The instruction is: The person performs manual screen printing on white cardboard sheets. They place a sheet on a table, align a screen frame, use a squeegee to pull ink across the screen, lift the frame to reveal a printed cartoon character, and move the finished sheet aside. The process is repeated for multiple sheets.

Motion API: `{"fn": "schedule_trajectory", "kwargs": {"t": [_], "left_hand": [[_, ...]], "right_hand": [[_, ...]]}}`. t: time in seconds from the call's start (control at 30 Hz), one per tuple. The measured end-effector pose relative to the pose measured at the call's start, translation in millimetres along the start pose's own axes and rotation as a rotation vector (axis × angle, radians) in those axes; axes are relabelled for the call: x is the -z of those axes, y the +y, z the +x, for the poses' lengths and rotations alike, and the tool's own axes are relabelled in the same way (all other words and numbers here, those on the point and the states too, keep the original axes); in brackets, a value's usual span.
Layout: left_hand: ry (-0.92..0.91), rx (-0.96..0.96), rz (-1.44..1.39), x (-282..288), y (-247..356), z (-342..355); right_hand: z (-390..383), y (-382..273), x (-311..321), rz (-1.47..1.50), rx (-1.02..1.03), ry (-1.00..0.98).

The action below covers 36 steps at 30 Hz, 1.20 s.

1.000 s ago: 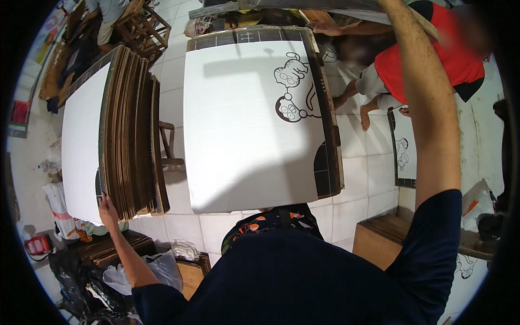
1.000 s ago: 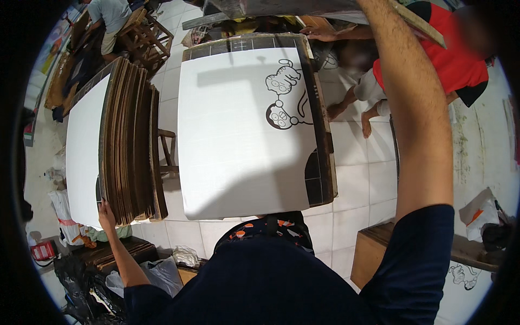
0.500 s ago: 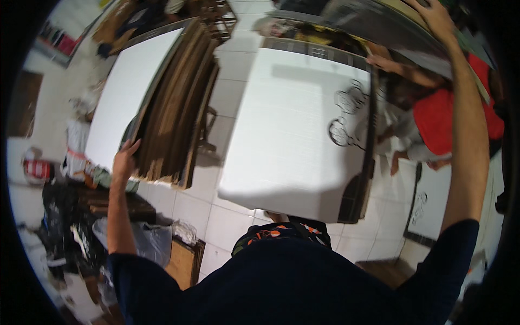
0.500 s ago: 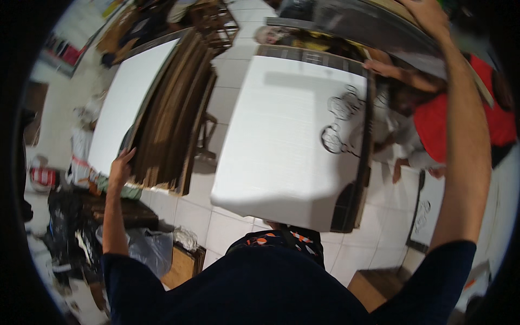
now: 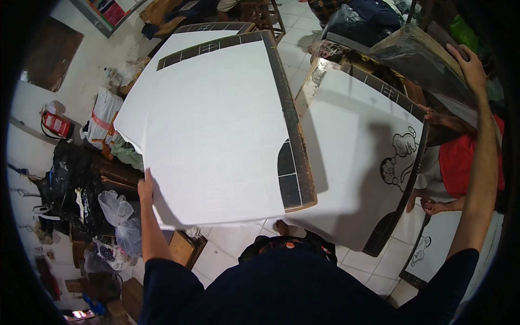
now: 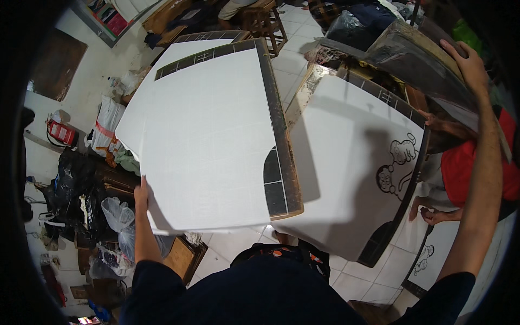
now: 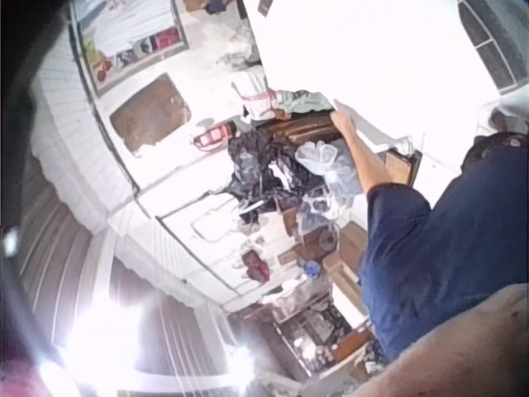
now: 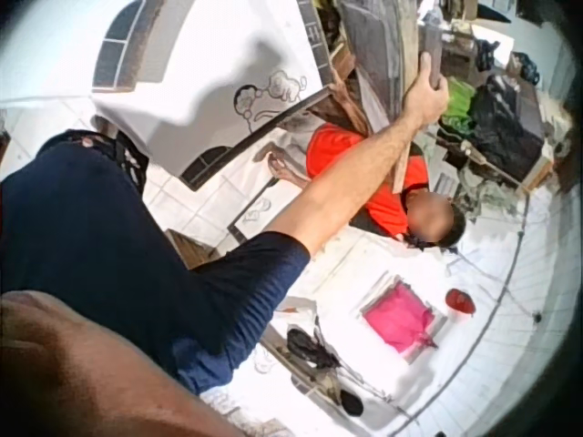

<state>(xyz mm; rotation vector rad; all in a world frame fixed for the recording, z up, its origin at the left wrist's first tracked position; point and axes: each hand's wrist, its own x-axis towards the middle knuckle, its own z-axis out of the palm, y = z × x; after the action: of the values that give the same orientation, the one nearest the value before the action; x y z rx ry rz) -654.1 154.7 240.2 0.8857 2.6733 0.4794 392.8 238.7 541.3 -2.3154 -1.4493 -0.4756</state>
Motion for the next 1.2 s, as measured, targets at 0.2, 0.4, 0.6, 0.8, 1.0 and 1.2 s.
{"fn": "schedule_trajectory", "kwargs": {"t": [0.2,0.4,0.6,0.8,1.0,1.2], "left_hand": [[0.112,-0.390,-0.565,-40.4,-40.6,-44.8],[-0.056,-0.288,-0.601,-74.7,-27.2,-109.9],[-0.127,-0.419,-0.543,-122.7,-5.1,-131.6],[-0.198,-0.528,-0.448,-165.6,36.9,-152.7],[-0.339,-0.557,-0.278,-242.7,82.9,-193.8],[-0.455,-0.670,-0.106,-290.4,111.8,-257.2]], "right_hand": [[-8.0,11.5,13.2,0.014,0.055,0.033],[-45.3,-14.9,31.0,0.008,0.079,0.132],[-67.0,-39.1,38.5,0.021,0.019,0.167],[-68.7,-35.9,41.7,0.102,0.032,0.119],[-63.5,-30.9,43.3,0.128,0.089,0.122],[-51.0,-26.7,43.6,0.119,0.097,0.117]]}}
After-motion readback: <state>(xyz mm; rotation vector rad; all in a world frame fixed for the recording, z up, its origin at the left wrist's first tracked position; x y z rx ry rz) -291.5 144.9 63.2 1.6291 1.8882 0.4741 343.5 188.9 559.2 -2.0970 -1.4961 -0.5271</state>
